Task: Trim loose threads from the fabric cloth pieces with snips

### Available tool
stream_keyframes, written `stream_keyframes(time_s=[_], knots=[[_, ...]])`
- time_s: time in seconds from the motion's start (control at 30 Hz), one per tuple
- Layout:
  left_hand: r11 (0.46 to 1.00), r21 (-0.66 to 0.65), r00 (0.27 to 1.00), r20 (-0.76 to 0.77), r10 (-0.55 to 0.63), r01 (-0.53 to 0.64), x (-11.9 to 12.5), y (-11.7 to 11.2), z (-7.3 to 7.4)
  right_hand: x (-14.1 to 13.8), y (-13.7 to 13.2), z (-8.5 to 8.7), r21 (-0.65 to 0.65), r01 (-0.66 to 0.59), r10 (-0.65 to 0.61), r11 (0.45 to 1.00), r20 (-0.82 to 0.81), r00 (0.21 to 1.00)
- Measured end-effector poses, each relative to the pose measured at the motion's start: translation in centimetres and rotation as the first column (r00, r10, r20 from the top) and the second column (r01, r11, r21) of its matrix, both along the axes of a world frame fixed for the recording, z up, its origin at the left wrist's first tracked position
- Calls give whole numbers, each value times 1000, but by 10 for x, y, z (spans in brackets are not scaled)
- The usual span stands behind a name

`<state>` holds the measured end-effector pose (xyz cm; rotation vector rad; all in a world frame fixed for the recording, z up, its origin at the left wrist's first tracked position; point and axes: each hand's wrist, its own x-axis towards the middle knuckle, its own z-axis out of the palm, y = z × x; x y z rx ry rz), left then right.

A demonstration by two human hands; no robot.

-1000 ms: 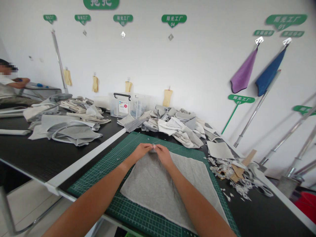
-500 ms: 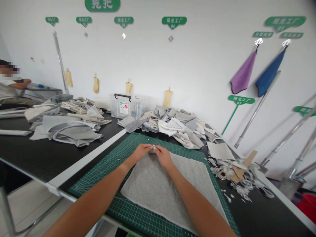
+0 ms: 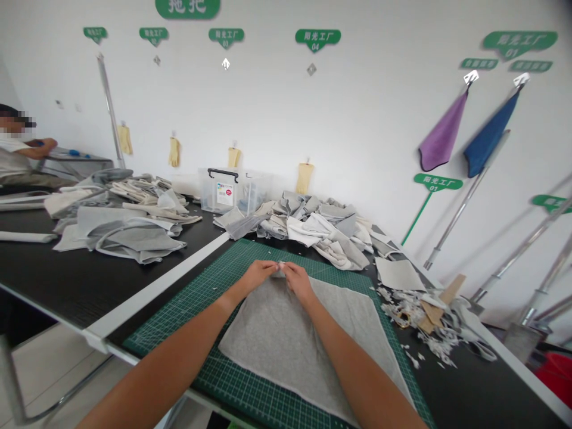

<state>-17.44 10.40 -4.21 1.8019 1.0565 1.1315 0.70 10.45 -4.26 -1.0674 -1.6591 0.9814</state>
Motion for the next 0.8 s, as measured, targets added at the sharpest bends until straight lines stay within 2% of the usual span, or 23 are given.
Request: stream_keyframes(time_s=[0.13,0.23,0.33,0.43,0.53,0.67,0.8], knots=[[999,18,1000,-1,28,-28,0,0,-1,0,-1,1,206,8,-41,978,157,987],[1000,26,1000,6,5,-5,0,1,-2,0,-1,1,272,1,-54,962,190,980],[1000,28,1000,6,-2,2,0,1,-3,0,0,-1,182,24,-46,983,117,992],[999,22,999,12,32,-32,0,1,-2,0,2,-2,-20,31,-32,999,-54,998],[998,17,998,21,54,-54,0,1,0,1,1,1,-165,-18,-13,986,-184,983],[995,69,995,67,69,-74,0,-1,5,2,-2,5,-174,-84,59,981,-145,988],[993,99,995,81,62,-70,-1,-3,8,1,-2,5,-150,-47,32,988,-105,994]])
